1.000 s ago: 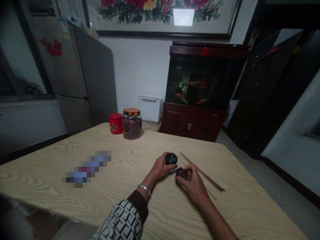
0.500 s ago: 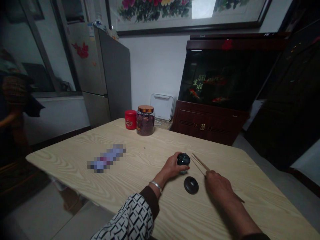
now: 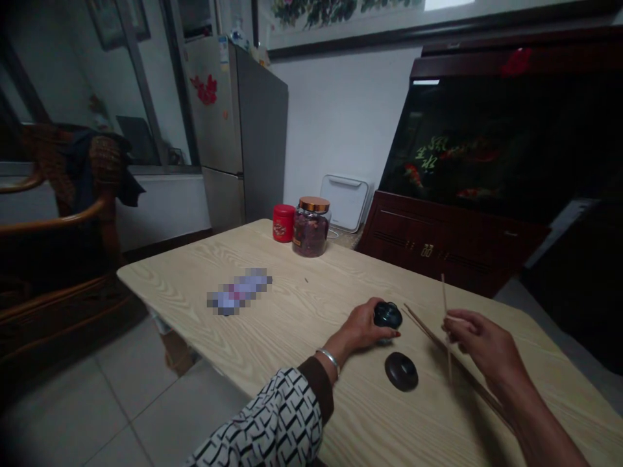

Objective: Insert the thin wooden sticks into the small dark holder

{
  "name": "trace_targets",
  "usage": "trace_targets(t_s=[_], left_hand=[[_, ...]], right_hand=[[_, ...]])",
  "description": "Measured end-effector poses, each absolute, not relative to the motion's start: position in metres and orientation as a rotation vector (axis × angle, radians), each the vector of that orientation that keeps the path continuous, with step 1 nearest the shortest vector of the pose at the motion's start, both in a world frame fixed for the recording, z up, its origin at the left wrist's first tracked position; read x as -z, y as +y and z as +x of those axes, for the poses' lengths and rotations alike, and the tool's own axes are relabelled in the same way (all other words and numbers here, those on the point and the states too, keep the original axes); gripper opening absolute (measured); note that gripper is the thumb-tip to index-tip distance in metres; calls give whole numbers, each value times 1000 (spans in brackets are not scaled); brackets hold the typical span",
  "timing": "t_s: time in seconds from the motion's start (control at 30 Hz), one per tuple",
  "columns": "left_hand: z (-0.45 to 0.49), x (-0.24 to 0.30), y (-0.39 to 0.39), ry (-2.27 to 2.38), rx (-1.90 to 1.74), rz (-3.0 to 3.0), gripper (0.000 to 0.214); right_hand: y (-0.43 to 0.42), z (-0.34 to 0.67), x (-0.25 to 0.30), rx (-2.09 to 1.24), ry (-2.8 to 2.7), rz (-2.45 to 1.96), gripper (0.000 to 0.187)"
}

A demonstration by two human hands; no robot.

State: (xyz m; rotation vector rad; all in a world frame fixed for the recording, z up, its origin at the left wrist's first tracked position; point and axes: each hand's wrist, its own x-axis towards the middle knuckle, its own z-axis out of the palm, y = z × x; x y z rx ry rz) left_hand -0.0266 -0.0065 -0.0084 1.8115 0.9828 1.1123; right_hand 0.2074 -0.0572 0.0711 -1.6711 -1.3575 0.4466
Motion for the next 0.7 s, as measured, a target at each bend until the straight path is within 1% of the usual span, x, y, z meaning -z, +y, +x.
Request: trace_targets(t_s=[0.03,0.13,0.3,0.47,0.7], left_hand=[[-26,7,-7,977,-1118,1815,76],[-26,4,-8,961,-1127,1816,70],[-24,4,-7,947,-1135,1828,67],[-23,3,-8,937,-1149,1845,67],[-25,-1,-10,947,-1126,1841,68]], right_hand=[[-59,200,-80,-528,-1228,-1577,41],[-61,169,-102,-491,-1062,-1315,46],[-45,136,-111,-305,-1094,-1071,39],[-27,136,-102,-195,-1097,-1058,34],[-24,121,-85,-227,-1194,-1122,34]])
